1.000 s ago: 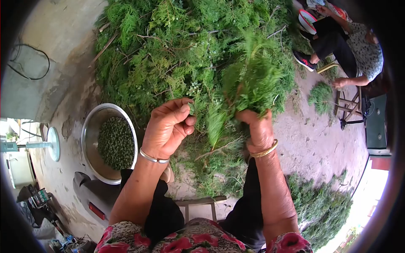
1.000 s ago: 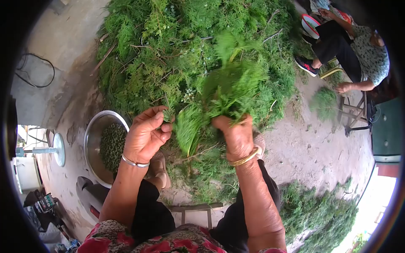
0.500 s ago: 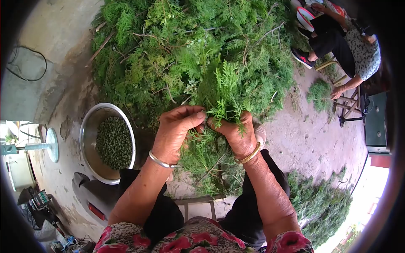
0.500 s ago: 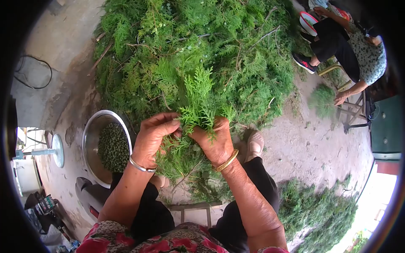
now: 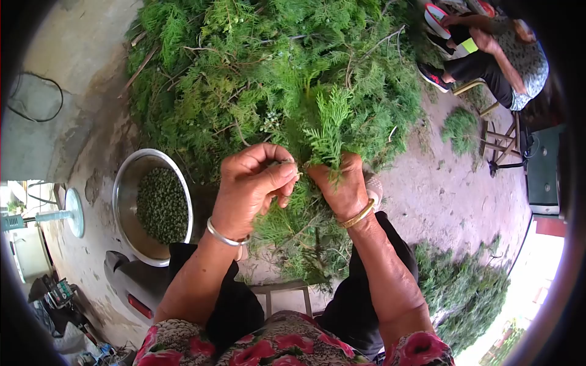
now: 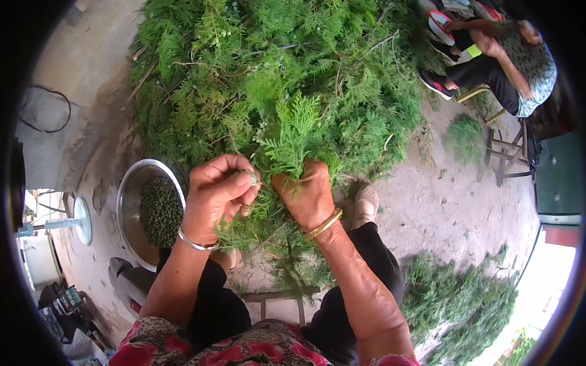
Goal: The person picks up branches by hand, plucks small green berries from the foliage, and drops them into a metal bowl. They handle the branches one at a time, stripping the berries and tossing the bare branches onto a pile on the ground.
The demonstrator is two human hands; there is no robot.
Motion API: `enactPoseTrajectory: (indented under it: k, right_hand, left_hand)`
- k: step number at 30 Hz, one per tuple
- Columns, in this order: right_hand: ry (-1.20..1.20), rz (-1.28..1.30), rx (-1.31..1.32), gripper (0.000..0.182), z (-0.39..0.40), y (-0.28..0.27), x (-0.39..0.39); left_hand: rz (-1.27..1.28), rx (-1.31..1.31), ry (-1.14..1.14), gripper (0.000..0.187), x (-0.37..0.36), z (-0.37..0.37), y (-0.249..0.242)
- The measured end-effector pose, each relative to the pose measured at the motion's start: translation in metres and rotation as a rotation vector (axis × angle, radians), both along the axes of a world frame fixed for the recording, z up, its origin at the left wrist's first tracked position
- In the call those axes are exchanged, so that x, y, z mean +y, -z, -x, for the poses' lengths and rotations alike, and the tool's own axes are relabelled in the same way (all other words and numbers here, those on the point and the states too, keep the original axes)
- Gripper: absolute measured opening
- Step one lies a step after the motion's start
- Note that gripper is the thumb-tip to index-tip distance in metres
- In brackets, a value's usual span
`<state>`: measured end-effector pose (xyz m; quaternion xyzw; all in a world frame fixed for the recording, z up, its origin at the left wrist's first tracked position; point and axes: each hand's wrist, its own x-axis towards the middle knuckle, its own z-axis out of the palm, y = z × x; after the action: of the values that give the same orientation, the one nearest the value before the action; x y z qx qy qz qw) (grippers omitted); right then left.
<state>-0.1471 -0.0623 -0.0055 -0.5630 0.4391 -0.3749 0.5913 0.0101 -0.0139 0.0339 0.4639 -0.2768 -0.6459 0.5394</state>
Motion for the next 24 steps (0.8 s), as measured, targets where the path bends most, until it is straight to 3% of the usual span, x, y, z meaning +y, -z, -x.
enactPoseTrajectory:
  k: [3, 5, 8, 13, 14, 15, 17, 21, 24]
  right_hand:
    - [0.139, -0.201, -0.103, 0.014, -0.003, -0.004, -0.003]
    - [0.284, -0.432, -0.346, 0.011, -0.005, -0.010, -0.005]
    - [0.329, -0.461, -0.342, 0.013, -0.004, -0.002, -0.007]
    - [0.248, -0.331, -0.233, 0.012, -0.008, -0.008, -0.002]
    - [0.192, -0.211, -0.136, 0.011, -0.007, -0.002, -0.002]
    - [0.136, -0.091, -0.039, 0.010, -0.007, 0.002, -0.001]
    - [0.104, -0.041, 0.005, 0.008, -0.009, 0.000, -0.001]
    - [0.112, -0.175, -0.036, 0.009, -0.010, 0.011, 0.002]
    - [0.039, -0.229, 0.225, 0.007, -0.007, 0.004, 0.001]
  left_hand:
    - [0.011, 0.240, 0.012, 0.012, -0.005, -0.014, 0.010]
    - [0.033, 0.513, -0.017, 0.013, -0.005, -0.028, 0.022]
    - [0.188, 0.631, 0.007, 0.015, -0.009, -0.047, 0.016]
    - [0.251, 0.016, 0.075, 0.009, -0.009, -0.033, 0.003]
    - [0.114, -0.085, 0.079, 0.005, -0.005, -0.024, 0.001]
    - [0.020, -0.312, 0.148, 0.009, -0.002, -0.019, 0.002]
    - [0.132, -0.574, 0.254, 0.014, 0.001, -0.009, 0.010]
    - [0.309, -0.748, 0.169, 0.020, 0.006, 0.009, 0.006]
    - [0.448, -0.922, 0.228, 0.023, 0.006, 0.011, 0.010]
